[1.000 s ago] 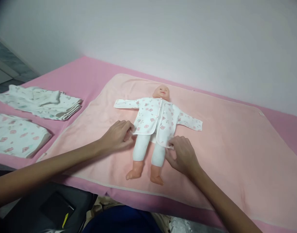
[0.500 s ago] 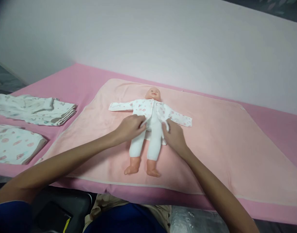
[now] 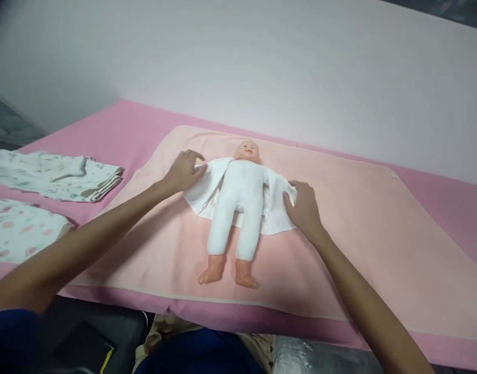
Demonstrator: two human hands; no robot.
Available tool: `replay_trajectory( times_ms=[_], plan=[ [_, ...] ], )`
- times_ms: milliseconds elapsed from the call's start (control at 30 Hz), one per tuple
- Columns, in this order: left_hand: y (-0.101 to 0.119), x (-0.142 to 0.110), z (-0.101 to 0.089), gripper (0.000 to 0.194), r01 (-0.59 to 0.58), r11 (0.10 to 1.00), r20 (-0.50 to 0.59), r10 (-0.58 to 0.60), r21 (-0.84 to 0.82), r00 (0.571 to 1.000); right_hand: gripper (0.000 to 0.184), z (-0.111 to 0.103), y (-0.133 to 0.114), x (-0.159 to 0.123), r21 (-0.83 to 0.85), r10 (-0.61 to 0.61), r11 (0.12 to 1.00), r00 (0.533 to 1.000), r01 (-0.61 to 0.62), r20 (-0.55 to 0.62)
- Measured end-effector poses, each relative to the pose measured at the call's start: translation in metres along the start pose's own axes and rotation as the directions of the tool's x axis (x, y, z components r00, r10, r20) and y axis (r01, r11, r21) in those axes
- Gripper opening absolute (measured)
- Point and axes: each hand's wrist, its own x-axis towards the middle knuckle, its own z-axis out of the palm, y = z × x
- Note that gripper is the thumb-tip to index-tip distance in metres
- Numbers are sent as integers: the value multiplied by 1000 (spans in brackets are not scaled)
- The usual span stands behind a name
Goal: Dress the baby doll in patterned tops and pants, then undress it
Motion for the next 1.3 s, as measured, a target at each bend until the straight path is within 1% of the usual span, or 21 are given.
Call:
replay_trajectory(
  times_ms=[33, 67, 100, 167, 200, 233, 333, 400, 467, 533, 600, 700, 800, 833, 900, 933, 1000, 1100, 1167, 1233, 1300],
  plan=[
    [11, 17, 7, 51, 5, 999, 36, -3, -53, 999, 57, 12, -9, 18, -1, -35, 999, 999, 35, 13],
    [20, 33, 14, 51, 50, 993, 98, -40, -104, 994, 59, 23, -17, 36, -5, -27, 1000, 999, 27, 34],
    [26, 48, 20, 50, 114, 984, 171, -90, -140, 981, 58, 34, -22, 53, -10, 32, 999, 997, -31, 77],
    [31, 70, 28, 47, 191, 965, 265, -139, -179, 954, 53, 52, -25, 83, -17, 165, 986, 973, -165, 161],
    [31, 78, 30, 46, 203, 960, 280, -144, -195, 949, 52, 58, -24, 95, -19, 211, 977, 958, -212, 192],
    [29, 83, 31, 44, 200, 957, 271, -140, -212, 953, 50, 63, -22, 104, -16, 233, 972, 950, -235, 207],
    [22, 89, 31, 38, 186, 948, 190, -140, -257, 972, 37, 70, -12, 117, 4, 231, 972, 958, -235, 171],
    [17, 84, 28, 38, 182, 951, 141, -150, -250, 979, 33, 70, -8, 113, 11, 226, 973, 968, -229, 110],
    [12, 74, 23, 40, 158, 964, 101, -139, -213, 985, 36, 68, -8, 100, 9, 171, 985, 985, -172, 29],
    [5, 60, 18, 41, 127, 978, 82, -115, -167, 990, 42, 64, -12, 83, -9, 52, 999, 998, -53, -44],
    [-5, 47, 13, 41, 118, 982, 117, -101, -149, 988, 46, 57, -21, 64, -31, -70, 997, 995, 67, -71],
    [-20, 40, 11, 38, 184, 957, 224, -133, -224, 966, 42, 48, -49, 48, -11, -157, 988, 986, 156, -60],
    [-30, 47, 15, 34, 261, 892, 287, -157, -369, 945, 34, 41, -92, 49, 66, -266, 961, 962, 270, -58],
    [-32, 50, 17, 34, 272, 875, 293, -159, -399, 943, 32, 41, -108, 52, 99, -321, 941, 946, 323, -40],
    [-30, 52, 17, 34, 283, 865, 284, -173, -414, 943, 31, 44, -136, 64, 163, -423, 896, 906, 412, 33],
    [-28, 51, 16, 35, 282, 872, 266, -184, -400, 946, 32, 48, -148, 71, 185, -454, 882, 887, 435, 81],
    [-21, 42, 9, 36, 262, 907, 222, -195, -331, 955, 38, 61, -165, 88, 197, -460, 883, 867, 426, 192],
    [-16, 16, -4, 41, 182, 969, 169, -153, -168, 974, 49, 85, -173, 114, 143, -391, 920, 832, 365, 394],
    [-20, -2, -12, 41, 131, 988, 169, -115, -84, 979, 52, 99, -173, 128, 90, -352, 931, 799, 355, 488],
    [-29, -18, -16, 39, 105, 993, 194, -94, -45, 976, 53, 111, -173, 136, 42, -338, 928, 789, 370, 513],
    [-38, -28, -17, 36, 116, 993, 246, -104, -35, 964, 54, 119, -173, 139, -1, -333, 923, 798, 386, 503]
  ],
)
